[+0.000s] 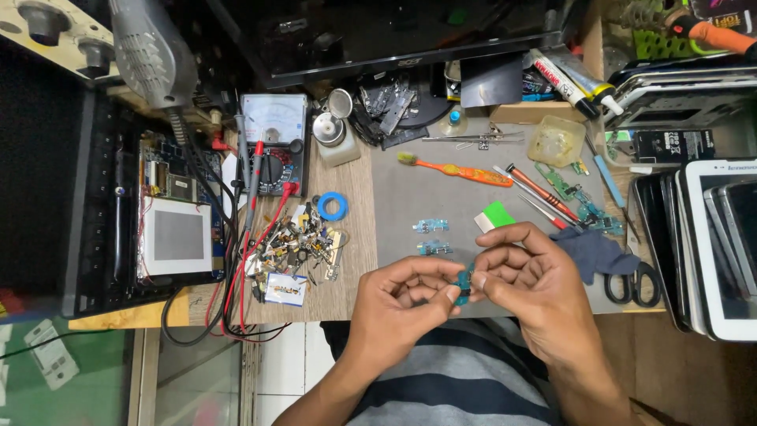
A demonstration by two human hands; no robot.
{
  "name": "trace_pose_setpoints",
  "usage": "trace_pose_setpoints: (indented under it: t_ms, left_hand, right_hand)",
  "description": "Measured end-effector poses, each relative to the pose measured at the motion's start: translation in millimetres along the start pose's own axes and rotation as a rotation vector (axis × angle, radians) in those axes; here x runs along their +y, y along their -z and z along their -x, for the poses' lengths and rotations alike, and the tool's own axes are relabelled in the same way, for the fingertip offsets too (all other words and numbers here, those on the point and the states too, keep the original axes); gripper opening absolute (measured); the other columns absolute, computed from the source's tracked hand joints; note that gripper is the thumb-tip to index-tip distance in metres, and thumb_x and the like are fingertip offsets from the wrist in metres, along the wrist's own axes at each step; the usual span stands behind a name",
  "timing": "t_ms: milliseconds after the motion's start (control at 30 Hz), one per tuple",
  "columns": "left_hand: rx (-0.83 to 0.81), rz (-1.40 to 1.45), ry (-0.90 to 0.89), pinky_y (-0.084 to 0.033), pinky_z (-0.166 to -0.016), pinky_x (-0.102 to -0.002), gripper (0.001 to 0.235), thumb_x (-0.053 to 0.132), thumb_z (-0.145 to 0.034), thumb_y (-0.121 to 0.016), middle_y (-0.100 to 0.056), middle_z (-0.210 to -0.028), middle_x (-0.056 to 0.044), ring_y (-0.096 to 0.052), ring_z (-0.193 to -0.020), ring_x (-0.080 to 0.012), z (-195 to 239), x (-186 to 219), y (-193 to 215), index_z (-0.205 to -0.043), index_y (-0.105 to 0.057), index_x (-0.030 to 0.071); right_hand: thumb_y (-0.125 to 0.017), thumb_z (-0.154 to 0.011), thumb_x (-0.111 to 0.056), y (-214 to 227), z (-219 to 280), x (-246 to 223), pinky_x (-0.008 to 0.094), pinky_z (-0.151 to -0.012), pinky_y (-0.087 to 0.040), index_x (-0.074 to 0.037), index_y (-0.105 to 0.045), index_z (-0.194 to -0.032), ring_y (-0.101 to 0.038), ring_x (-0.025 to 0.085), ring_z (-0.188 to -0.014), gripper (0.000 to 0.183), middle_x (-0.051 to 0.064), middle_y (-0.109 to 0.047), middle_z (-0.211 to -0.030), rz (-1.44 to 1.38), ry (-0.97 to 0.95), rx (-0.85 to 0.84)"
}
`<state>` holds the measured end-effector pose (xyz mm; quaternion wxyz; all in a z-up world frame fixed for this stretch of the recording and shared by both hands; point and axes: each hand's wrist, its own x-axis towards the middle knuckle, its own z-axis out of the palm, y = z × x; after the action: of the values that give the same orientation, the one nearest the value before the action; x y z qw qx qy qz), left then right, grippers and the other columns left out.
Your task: The person picks up small green circuit boards from a cluttered workbench and holds them between their fingers. They turn the boards over to view different sides and place them back down on the surface. The person repeats this process with several similar boards throughout the clip.
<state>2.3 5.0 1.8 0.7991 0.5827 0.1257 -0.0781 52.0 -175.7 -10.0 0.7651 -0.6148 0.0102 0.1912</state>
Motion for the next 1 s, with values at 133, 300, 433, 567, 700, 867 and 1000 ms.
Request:
trace_pose_setpoints:
  t_ms: [133, 300, 433, 567, 700, 867, 1000]
  left_hand:
    - [0.003, -0.005, 0.007, -0.066, -0.072, -0.026, 0.022, 0.006, -0.087, -0.076, -0.076, -0.081, -0.011, -0.076, -0.071, -0.0164, -0.2, -1.2, 0.4, -0.108, -0.078, -0.001]
    - [0.008, -0.019, -0.006, -0.063, -0.070, -0.024, 0.022, 0.006, -0.088, -0.077, -0.076, -0.082, -0.011, -0.075, -0.071, -0.0148, -1.1, -2.2, 0.8, -0.109, -0.078, -0.001]
    - [0.017, 0.001, 0.011, -0.067, -0.073, -0.026, 0.023, 0.006, -0.088, -0.076, -0.076, -0.084, -0.011, -0.074, -0.072, -0.0138, -3.5, -4.4, 0.9, -0.109, -0.078, -0.001]
    - [0.006, 0.031, 0.001, -0.070, -0.074, -0.030, 0.023, 0.008, -0.088, -0.075, -0.078, -0.089, -0.014, -0.075, -0.078, -0.0159, -6.8, -10.2, 2.5, -0.109, -0.077, -0.003]
    - [0.034, -0.007, -0.015, -0.067, -0.070, -0.026, 0.022, 0.007, -0.088, -0.077, -0.080, -0.090, -0.013, -0.075, -0.070, -0.0163, -7.9, -10.7, 5.2, -0.108, -0.079, -0.002]
    - [0.071, -0.008, 0.030, -0.068, -0.071, -0.027, 0.022, 0.005, -0.087, -0.076, -0.081, -0.090, -0.014, -0.077, -0.071, -0.0176, -9.1, -10.5, 4.7, -0.108, -0.080, -0.002]
    - [0.081, 0.002, 0.006, -0.067, -0.070, -0.026, 0.020, 0.004, -0.089, -0.076, -0.081, -0.091, -0.014, -0.076, -0.070, -0.0171, -10.1, -11.9, 4.8, -0.108, -0.080, -0.002]
  right_hand:
    - [-0.074, -0.083, 0.004, -1.8, -0.4, -1.2, 0.035, -0.063, -0.065, 0.004, -0.063, -0.115, -0.066, 0.020, -0.065, 0.035, 0.016, -0.067, -0.080, 0.011, 0.001, 0.012]
    - [-0.073, -0.083, 0.004, -2.9, -3.0, -3.2, 0.035, -0.064, -0.066, 0.003, -0.064, -0.114, -0.066, 0.020, -0.070, 0.032, 0.015, -0.066, -0.081, 0.012, -0.035, 0.015]
    - [-0.074, -0.084, 0.003, -1.0, -6.9, 1.2, 0.034, -0.064, -0.066, 0.004, -0.065, -0.114, -0.066, 0.019, -0.070, 0.031, 0.014, -0.065, -0.081, -0.008, -0.036, -0.010]
    - [-0.070, -0.082, 0.008, -1.4, -7.9, 4.9, 0.032, -0.063, -0.065, 0.003, -0.064, -0.115, -0.065, 0.014, -0.068, 0.034, 0.014, -0.065, -0.092, -0.016, -0.046, 0.006]
    - [-0.067, -0.083, 0.008, -4.0, -8.7, 3.4, 0.033, -0.064, -0.067, 0.003, -0.066, -0.114, -0.066, 0.015, -0.068, 0.031, 0.013, -0.066, -0.091, -0.003, -0.043, -0.009]
    - [-0.064, -0.086, 0.010, -8.6, -11.3, 3.5, 0.033, -0.064, -0.066, 0.002, -0.067, -0.113, -0.065, 0.016, -0.073, 0.028, 0.011, -0.064, -0.088, 0.036, -0.036, -0.019]
    - [-0.061, -0.087, 0.009, -8.8, -14.1, 5.1, 0.034, -0.065, -0.067, 0.000, -0.068, -0.113, -0.066, 0.017, -0.076, 0.029, 0.010, -0.065, -0.088, 0.042, -0.085, -0.014]
